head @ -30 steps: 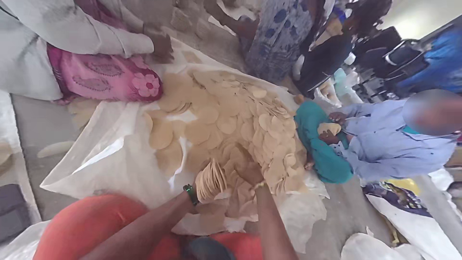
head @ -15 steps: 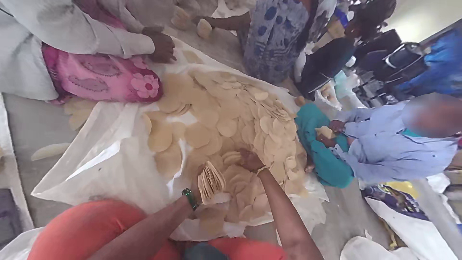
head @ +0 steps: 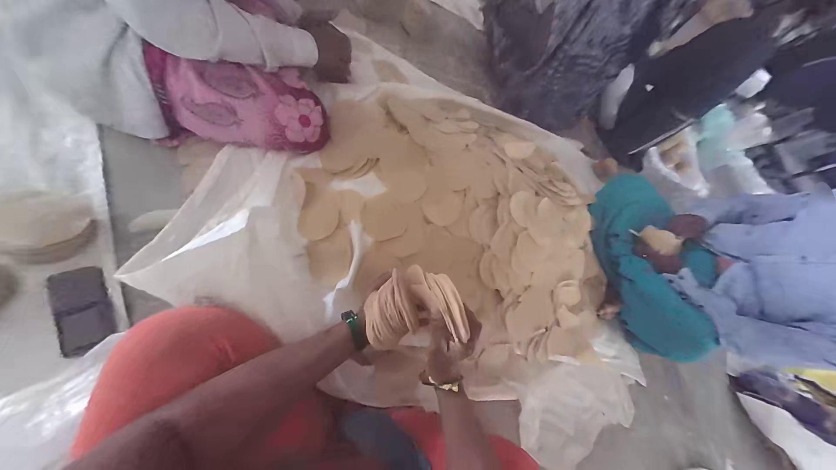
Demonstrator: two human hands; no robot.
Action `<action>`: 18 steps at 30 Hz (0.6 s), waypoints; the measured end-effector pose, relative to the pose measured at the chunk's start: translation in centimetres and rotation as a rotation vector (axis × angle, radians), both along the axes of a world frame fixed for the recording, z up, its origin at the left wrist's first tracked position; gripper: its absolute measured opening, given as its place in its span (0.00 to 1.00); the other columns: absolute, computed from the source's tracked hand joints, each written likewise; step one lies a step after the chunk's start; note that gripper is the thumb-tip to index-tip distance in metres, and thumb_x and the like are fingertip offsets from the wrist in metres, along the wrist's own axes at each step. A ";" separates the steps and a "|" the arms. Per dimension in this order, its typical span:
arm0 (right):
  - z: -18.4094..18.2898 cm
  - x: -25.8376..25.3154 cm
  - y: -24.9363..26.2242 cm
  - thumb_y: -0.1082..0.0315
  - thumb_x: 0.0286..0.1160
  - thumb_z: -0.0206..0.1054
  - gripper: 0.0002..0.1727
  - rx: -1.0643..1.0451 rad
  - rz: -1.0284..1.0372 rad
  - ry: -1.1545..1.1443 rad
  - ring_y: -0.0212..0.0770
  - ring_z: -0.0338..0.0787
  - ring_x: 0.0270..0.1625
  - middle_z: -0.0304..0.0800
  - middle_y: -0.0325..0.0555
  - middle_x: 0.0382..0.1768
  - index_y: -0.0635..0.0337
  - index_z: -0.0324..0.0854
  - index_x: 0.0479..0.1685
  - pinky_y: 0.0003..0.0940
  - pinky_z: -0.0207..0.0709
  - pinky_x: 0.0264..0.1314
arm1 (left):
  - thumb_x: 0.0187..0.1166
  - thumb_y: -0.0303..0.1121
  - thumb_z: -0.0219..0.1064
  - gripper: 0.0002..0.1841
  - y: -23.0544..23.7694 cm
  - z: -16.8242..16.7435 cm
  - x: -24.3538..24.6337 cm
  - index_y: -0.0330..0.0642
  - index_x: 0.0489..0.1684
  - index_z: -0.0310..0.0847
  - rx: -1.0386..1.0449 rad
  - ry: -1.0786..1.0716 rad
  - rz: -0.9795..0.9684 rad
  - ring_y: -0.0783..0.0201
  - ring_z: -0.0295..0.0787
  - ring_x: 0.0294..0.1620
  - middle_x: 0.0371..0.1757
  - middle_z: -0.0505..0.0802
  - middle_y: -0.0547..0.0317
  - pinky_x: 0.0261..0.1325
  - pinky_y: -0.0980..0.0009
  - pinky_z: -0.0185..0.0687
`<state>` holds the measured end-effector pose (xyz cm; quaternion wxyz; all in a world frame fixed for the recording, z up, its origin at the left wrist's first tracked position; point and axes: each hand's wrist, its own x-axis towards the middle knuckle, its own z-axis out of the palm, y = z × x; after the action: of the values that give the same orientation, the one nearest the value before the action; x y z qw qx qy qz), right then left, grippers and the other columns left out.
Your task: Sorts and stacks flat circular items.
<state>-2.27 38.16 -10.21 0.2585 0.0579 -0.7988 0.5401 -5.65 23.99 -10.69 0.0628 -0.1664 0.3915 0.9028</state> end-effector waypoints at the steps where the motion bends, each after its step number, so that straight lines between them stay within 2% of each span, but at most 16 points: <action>1: -0.1 -0.2 0.0 0.62 0.78 0.68 0.23 0.095 0.065 0.030 0.18 0.87 0.58 0.88 0.46 0.57 0.70 0.71 0.63 0.15 0.80 0.63 | 0.93 0.23 0.38 0.19 -0.8 -0.2 0.3 0.20 0.68 0.70 -0.097 0.064 0.004 0.79 0.82 0.54 0.56 0.87 0.47 0.61 0.82 0.76; 2: 0.0 -0.5 -0.2 0.57 0.81 0.65 0.27 0.161 0.116 0.034 0.21 0.86 0.62 0.87 0.52 0.61 0.72 0.70 0.67 0.17 0.78 0.67 | 0.92 0.22 0.40 0.20 -1.2 -0.2 0.0 0.17 0.71 0.69 -0.142 0.103 0.009 0.77 0.81 0.59 0.61 0.87 0.42 0.66 0.82 0.74; 3: 0.0 -0.6 -0.4 0.51 0.83 0.63 0.34 0.194 0.161 0.025 0.26 0.85 0.65 0.85 0.60 0.64 0.77 0.68 0.72 0.21 0.76 0.70 | 0.92 0.22 0.38 0.20 -1.2 -0.1 -0.4 0.18 0.70 0.69 -0.098 0.099 0.031 0.77 0.82 0.59 0.61 0.87 0.43 0.66 0.82 0.75; 4: -0.3 -0.7 -0.5 0.48 0.85 0.61 0.38 0.200 0.218 0.007 0.27 0.83 0.69 0.82 0.62 0.67 0.78 0.64 0.76 0.21 0.74 0.74 | 0.94 0.25 0.34 0.20 -1.2 0.1 -0.8 0.24 0.68 0.70 0.001 0.058 0.046 0.78 0.83 0.55 0.56 0.87 0.49 0.62 0.81 0.76; 5: -0.6 -0.8 -0.7 0.50 0.86 0.61 0.38 0.200 0.252 0.025 0.28 0.84 0.70 0.82 0.65 0.68 0.80 0.62 0.77 0.22 0.74 0.75 | 0.94 0.27 0.34 0.20 -1.2 0.2 -1.2 0.27 0.64 0.72 0.079 0.004 0.074 0.77 0.85 0.50 0.52 0.89 0.51 0.58 0.80 0.79; 6: -0.9 -1.0 -0.7 0.51 0.86 0.61 0.37 0.211 0.271 0.035 0.31 0.85 0.71 0.83 0.66 0.68 0.79 0.62 0.77 0.24 0.75 0.76 | 0.95 0.27 0.34 0.21 -1.4 0.0 -1.3 0.23 0.68 0.70 0.128 -0.015 0.084 0.74 0.84 0.50 0.53 0.88 0.48 0.59 0.78 0.79; 8: -0.7 -1.2 -0.5 0.44 0.83 0.62 0.42 0.274 0.328 -0.007 0.43 0.84 0.74 0.82 0.70 0.69 0.81 0.66 0.76 0.34 0.75 0.79 | 0.95 0.28 0.34 0.20 -1.7 -0.2 -1.5 0.27 0.65 0.71 0.129 -0.038 0.087 0.78 0.85 0.46 0.47 0.89 0.55 0.55 0.80 0.80; 9: -0.3 -1.4 -0.5 0.38 0.78 0.63 0.47 0.329 0.360 -0.041 0.52 0.83 0.75 0.81 0.72 0.70 0.81 0.70 0.74 0.42 0.74 0.80 | 0.95 0.27 0.34 0.20 -1.7 -0.3 -1.5 0.27 0.64 0.72 0.095 -0.025 0.083 0.80 0.85 0.45 0.45 0.89 0.58 0.54 0.82 0.80; 11: 0.2 -1.5 -0.9 0.28 0.59 0.71 0.58 0.436 0.377 -0.067 0.61 0.82 0.75 0.81 0.73 0.70 0.81 0.74 0.72 0.50 0.75 0.80 | 0.94 0.25 0.37 0.18 -1.6 -0.4 -1.6 0.24 0.62 0.72 0.004 -0.004 0.096 0.81 0.84 0.44 0.45 0.89 0.56 0.53 0.83 0.80; 12: 0.3 -1.4 -1.3 0.28 0.49 0.75 0.61 0.483 0.355 -0.064 0.64 0.83 0.73 0.82 0.74 0.70 0.81 0.75 0.71 0.52 0.76 0.77 | 0.93 0.23 0.39 0.18 -1.6 -0.4 -1.6 0.19 0.62 0.73 0.000 0.022 0.109 0.79 0.84 0.45 0.46 0.89 0.52 0.54 0.83 0.79; 13: 0.0 -1.3 -1.6 0.28 0.44 0.77 0.63 0.519 0.323 -0.042 0.66 0.84 0.72 0.83 0.74 0.69 0.81 0.75 0.71 0.54 0.76 0.76 | 0.93 0.23 0.37 0.18 -1.6 -0.4 -1.5 0.21 0.61 0.73 0.061 0.050 0.089 0.79 0.84 0.45 0.46 0.89 0.53 0.54 0.82 0.80; 14: -0.6 -1.1 -1.8 0.30 0.41 0.78 0.63 0.527 0.283 0.011 0.66 0.85 0.70 0.83 0.75 0.68 0.81 0.74 0.71 0.53 0.77 0.75 | 0.94 0.27 0.34 0.20 -1.6 -0.3 -1.4 0.28 0.57 0.74 0.180 0.078 0.053 0.79 0.86 0.43 0.42 0.89 0.58 0.51 0.81 0.81; 15: -1.3 -0.8 -1.9 0.32 0.43 0.79 0.63 0.504 0.248 0.094 0.63 0.84 0.71 0.82 0.75 0.68 0.80 0.71 0.73 0.50 0.76 0.76 | 0.93 0.33 0.33 0.22 -1.5 0.0 -1.4 0.38 0.50 0.77 0.318 0.114 0.004 0.77 0.90 0.41 0.39 0.93 0.62 0.48 0.78 0.85; 16: -1.8 -0.6 -1.7 0.33 0.50 0.78 0.62 0.452 0.242 0.159 0.57 0.80 0.76 0.77 0.74 0.73 0.76 0.64 0.79 0.45 0.71 0.81 | 0.94 0.40 0.35 0.23 -1.5 0.3 -1.3 0.44 0.48 0.80 0.439 0.164 -0.052 0.74 0.92 0.43 0.39 0.95 0.62 0.49 0.74 0.88; 17: -1.7 -0.4 -1.5 0.33 0.59 0.75 0.62 0.379 0.257 0.183 0.47 0.73 0.83 0.70 0.68 0.80 0.67 0.53 0.87 0.38 0.64 0.86 | 0.92 0.48 0.40 0.24 -1.6 0.7 -1.2 0.48 0.50 0.84 0.546 0.212 -0.125 0.72 0.93 0.47 0.43 0.95 0.62 0.54 0.71 0.89; 18: -1.3 -0.2 -1.5 0.32 0.64 0.72 0.61 0.317 0.265 0.195 0.37 0.66 0.87 0.62 0.61 0.86 0.59 0.45 0.92 0.31 0.59 0.89 | 0.91 0.56 0.41 0.28 -1.7 1.1 -1.1 0.49 0.57 0.85 0.625 0.253 -0.198 0.69 0.93 0.53 0.49 0.96 0.61 0.60 0.68 0.88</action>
<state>-2.45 36.69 -11.49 0.2490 0.2542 -0.8303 0.4289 -6.71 22.24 -9.56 0.1488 0.0128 0.1153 0.9820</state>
